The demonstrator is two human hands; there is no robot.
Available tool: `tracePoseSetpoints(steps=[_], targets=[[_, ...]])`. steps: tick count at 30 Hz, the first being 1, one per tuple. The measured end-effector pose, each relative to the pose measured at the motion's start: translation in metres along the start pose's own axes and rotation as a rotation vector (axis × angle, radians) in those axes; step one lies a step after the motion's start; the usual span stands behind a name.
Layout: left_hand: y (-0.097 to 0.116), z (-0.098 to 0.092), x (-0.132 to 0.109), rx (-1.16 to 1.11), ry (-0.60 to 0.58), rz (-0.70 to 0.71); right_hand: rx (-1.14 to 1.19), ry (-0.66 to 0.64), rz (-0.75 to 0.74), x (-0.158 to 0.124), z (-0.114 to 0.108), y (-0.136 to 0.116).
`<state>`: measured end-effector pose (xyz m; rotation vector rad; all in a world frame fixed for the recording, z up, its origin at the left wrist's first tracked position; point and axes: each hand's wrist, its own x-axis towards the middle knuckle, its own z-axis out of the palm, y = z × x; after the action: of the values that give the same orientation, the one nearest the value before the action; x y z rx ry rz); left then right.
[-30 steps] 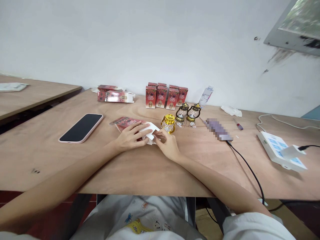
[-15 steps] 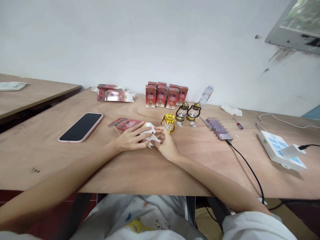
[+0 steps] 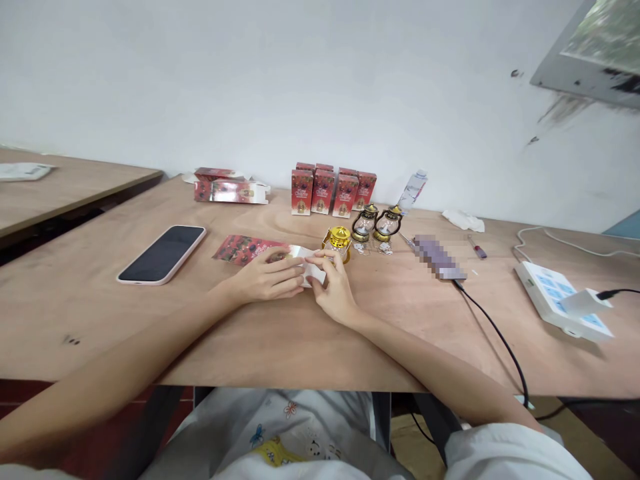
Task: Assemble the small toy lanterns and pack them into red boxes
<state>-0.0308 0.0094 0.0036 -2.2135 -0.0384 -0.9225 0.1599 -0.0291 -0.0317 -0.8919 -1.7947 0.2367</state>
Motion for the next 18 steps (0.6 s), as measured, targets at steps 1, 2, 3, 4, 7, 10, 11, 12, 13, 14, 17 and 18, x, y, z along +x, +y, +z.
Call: tracePoseSetpoints(steps=[1, 2, 3, 4, 7, 10, 11, 12, 13, 14, 17, 18], targets=[[0.000, -0.001, 0.000, -0.005, 0.000, -0.010, -0.014, 0.012, -0.025, 0.000, 0.000, 0.000], [-0.001, -0.002, -0.001, -0.012, -0.003, -0.032, -0.023, 0.020, -0.055, 0.000, -0.001, 0.000], [-0.002, -0.002, -0.002, -0.022, -0.009, -0.069, -0.030, 0.018, -0.092, -0.001, -0.001, 0.001], [-0.002, -0.003, -0.003, -0.034, -0.019, -0.122, -0.039, 0.006, -0.135, -0.001, -0.002, 0.001], [-0.004, -0.002, -0.006, -0.090, -0.075, -0.292, -0.085, -0.044, -0.262, -0.003, -0.004, 0.002], [-0.005, -0.001, -0.009, -0.145, -0.129, -0.330, -0.128, -0.001, -0.304, -0.003, -0.006, 0.000], [-0.005, 0.000, -0.010, -0.154, -0.127, -0.324, -0.130, 0.029, -0.298, -0.003, -0.006, -0.001], [-0.005, 0.000, -0.011, -0.157, -0.115, -0.320, -0.124, 0.059, -0.290, -0.003, -0.006, -0.003], [-0.006, 0.001, -0.011, -0.157, -0.100, -0.316, -0.111, 0.086, -0.279, -0.003, -0.006, -0.004], [-0.006, 0.001, -0.012, -0.154, -0.089, -0.312, -0.091, 0.107, -0.262, -0.003, -0.006, -0.004], [-0.006, 0.003, -0.017, -0.140, -0.070, -0.292, -0.024, 0.127, -0.178, -0.002, -0.006, -0.006], [-0.005, 0.004, -0.018, -0.137, -0.062, -0.278, -0.008, 0.115, -0.152, -0.002, -0.006, -0.007]])
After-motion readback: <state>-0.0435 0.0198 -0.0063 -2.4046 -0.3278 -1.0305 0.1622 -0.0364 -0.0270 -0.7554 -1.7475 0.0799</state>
